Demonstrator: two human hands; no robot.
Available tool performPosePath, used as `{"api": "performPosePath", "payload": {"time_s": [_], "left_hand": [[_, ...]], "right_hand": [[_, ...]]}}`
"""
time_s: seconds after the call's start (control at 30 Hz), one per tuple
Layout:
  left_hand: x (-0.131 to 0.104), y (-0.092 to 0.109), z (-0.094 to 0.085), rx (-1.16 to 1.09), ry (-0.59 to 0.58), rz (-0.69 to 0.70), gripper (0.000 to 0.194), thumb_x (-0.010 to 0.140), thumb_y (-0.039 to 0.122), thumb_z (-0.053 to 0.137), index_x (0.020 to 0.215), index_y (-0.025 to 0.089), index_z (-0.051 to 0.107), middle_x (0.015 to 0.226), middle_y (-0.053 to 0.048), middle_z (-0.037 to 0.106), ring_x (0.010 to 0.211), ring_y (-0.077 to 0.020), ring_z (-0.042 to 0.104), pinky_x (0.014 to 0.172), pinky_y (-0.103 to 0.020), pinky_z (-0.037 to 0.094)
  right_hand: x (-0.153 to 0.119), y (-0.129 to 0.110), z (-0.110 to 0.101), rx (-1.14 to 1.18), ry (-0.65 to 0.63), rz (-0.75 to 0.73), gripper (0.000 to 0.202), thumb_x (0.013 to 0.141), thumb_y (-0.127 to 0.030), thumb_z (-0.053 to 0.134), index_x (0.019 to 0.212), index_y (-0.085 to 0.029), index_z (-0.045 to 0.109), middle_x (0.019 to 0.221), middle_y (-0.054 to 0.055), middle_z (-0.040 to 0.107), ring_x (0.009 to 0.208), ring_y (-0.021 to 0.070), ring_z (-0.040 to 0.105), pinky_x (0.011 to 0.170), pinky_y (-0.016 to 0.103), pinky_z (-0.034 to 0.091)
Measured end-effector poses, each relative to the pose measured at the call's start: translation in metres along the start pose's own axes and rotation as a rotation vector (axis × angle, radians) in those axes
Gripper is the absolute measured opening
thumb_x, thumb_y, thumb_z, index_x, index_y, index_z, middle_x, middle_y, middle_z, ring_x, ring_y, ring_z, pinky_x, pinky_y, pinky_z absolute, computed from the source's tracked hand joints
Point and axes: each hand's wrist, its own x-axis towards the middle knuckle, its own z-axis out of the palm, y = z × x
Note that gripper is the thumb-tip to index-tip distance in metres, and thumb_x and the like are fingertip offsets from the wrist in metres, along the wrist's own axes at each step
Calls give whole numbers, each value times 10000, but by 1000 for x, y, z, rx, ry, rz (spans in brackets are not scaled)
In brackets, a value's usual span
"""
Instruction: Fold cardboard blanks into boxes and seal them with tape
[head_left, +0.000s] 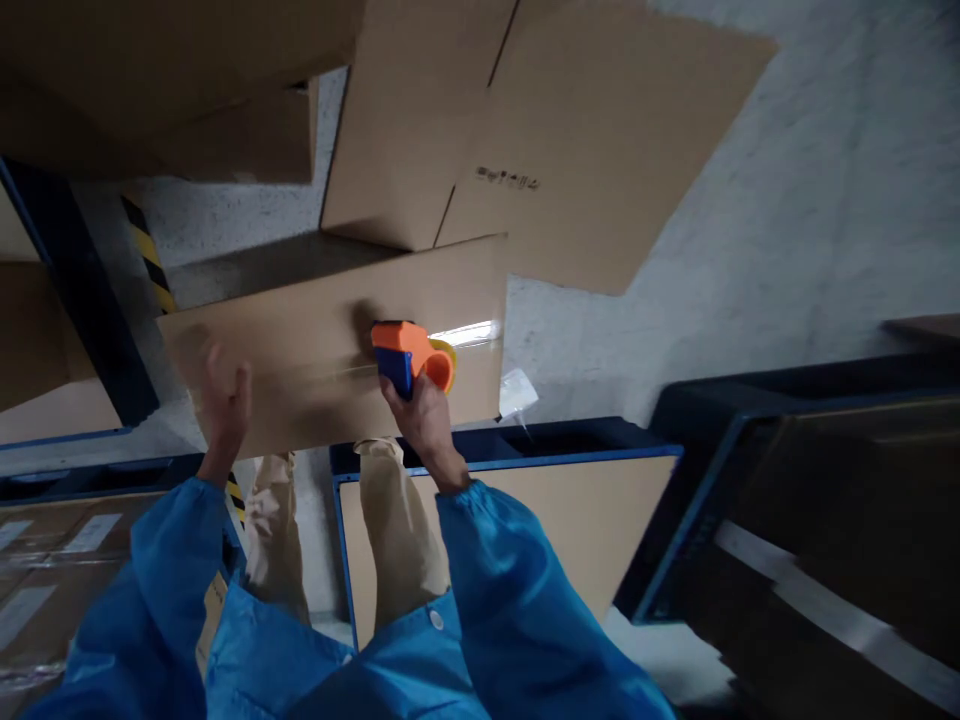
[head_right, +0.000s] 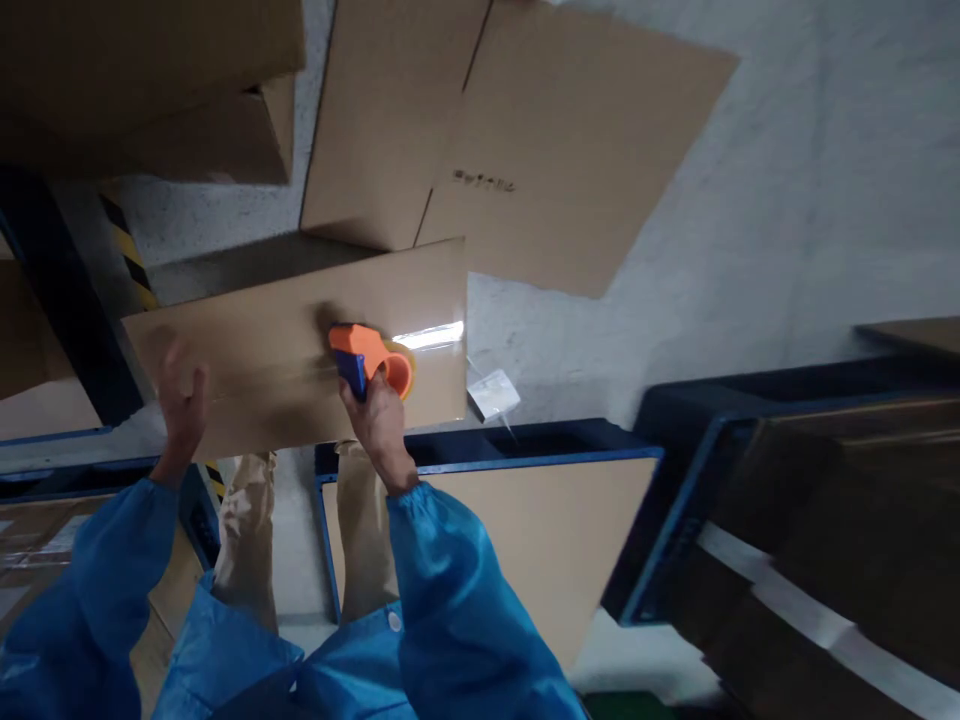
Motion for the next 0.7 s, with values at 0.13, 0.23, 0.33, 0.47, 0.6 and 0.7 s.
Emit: {"api": "performPosePath", "payload": {"time_s": [0.13,0.23,0.33,0.47,0.6,0.7], "left_hand": [[13,42,-25,-272,-638,92,563,970,572,480,1412,225,497,1453,-102,533,1376,-258,462,1147,-385,372],[15,34,-55,-394,-1028,-30,540,946,604,504,1289,205,625,1337,-99,633,1272,-250,561,1077,-350,434],[0,1,-88,-519,-1191,-193,527,887,617,603,1120,160,725,1157,-112,718,1090,-244,658,933,-319,511],[-36,-36,-120,-719,-1047,-420,572,775,603,749,1101,133,753,1039,-120,750,937,-221,694,798,-275,535],[-74,-54,-122,-978,-786,-624,555,649,564,860,978,123,783,902,-102,761,811,-189,694,739,-252,532],[-106,-65,-102,-1210,-619,-742,573,589,562,892,937,119,791,845,-95,754,732,-167,685,697,-244,530]], "right_hand": [[-73,-31,-5,86,-363,-53,386,787,-599,578,744,-218,535,613,21,554,603,210,580,589,307,457],[-117,-58,4,122,-613,-102,322,750,-546,598,720,-233,525,604,5,556,594,194,567,562,289,445],[-134,-83,15,66,-816,-125,271,752,-477,620,851,-227,593,677,15,612,615,194,589,584,297,468],[-134,-115,21,-145,-953,-133,367,762,-474,664,1024,-219,632,778,42,668,747,235,655,671,326,500],[-124,-147,19,-444,-1030,-149,358,791,-521,680,967,-213,639,854,59,692,797,240,665,710,341,500],[-115,-176,15,-722,-1081,-203,335,793,-526,701,901,-214,646,844,63,696,804,249,659,691,342,485]]}}
